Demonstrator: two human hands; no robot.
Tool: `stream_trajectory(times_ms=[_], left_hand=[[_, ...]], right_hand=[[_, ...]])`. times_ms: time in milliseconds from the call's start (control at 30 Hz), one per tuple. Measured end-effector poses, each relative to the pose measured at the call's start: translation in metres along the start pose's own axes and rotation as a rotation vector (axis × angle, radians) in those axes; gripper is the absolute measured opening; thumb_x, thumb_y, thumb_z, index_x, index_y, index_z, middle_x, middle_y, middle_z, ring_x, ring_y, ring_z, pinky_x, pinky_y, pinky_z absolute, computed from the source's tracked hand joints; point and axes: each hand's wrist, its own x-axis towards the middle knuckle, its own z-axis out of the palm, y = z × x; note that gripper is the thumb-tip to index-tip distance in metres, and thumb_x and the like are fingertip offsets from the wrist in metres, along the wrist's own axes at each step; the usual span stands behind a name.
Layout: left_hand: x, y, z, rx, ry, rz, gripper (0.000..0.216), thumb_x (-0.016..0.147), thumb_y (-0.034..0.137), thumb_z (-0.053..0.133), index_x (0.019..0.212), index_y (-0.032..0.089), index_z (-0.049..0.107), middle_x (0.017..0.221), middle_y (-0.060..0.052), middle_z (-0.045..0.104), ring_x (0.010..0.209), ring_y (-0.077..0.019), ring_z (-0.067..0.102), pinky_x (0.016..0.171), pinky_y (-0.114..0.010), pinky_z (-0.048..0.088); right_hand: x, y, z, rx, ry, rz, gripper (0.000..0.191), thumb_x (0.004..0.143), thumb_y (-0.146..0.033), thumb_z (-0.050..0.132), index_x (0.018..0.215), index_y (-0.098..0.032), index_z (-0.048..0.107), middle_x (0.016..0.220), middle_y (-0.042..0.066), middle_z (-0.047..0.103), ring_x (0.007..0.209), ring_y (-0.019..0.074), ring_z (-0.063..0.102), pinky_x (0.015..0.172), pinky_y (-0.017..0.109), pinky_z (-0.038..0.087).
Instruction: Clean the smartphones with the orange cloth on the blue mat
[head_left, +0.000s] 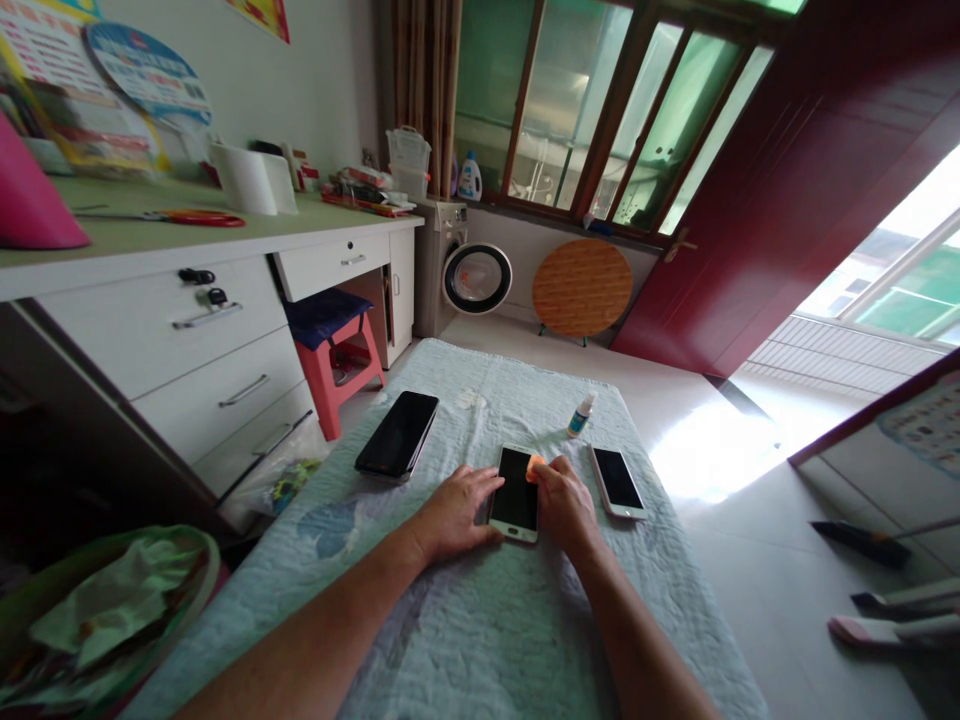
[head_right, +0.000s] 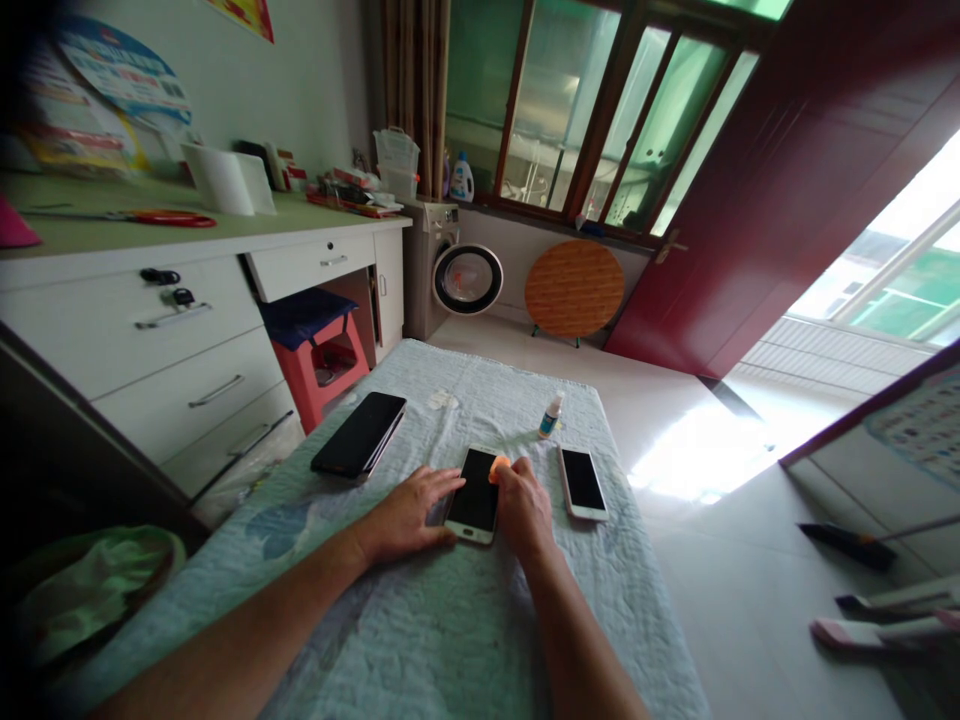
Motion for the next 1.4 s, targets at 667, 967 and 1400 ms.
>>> stream_trajectory(times_ms=[667,967,1400], left_hand=[[0.002,0.0,0.0,0.004,0.003,0.03,0.071,0.072,0.046,0.077,0.131,0.014,0.054,0.139,-0.015,0.052,0.125,-0.0327,0.048,0.108,-0.044,0.036],[0.002,-0.005,0.004,0.027,0.005,0.029,0.071,0.069,0.042,0.078,0.132,0.018,0.055,0.145,-0.012,0.047,0.13,-0.0326,0.045,0.111,-0.045,0.033],[0.003,-0.002,0.004,0.037,0.006,0.06,0.072,0.074,0.053,0.073,0.133,0.015,0.054,0.143,-0.014,0.049,0.125,-0.0323,0.049,0.108,-0.044,0.035]], right_hand=[[-0.016,-0.042,-0.021,0.207,-0.378,-0.232,0.018,0.091,-0.022,0.051,0.082,-0.023,0.067,0.087,0.0,0.053,0.07,0.0087,0.051,0.064,0.02,0.033],[-0.014,-0.016,-0.043,0.288,-0.541,-0.118,0.027,0.072,-0.006,0.053,0.083,-0.022,0.071,0.085,0.001,0.062,0.075,0.0111,0.058,0.07,0.02,0.038],[-0.017,-0.045,-0.022,0.213,-0.377,-0.164,0.015,0.086,-0.017,0.053,0.081,-0.022,0.066,0.086,0.0,0.055,0.067,0.0076,0.051,0.062,0.019,0.032]])
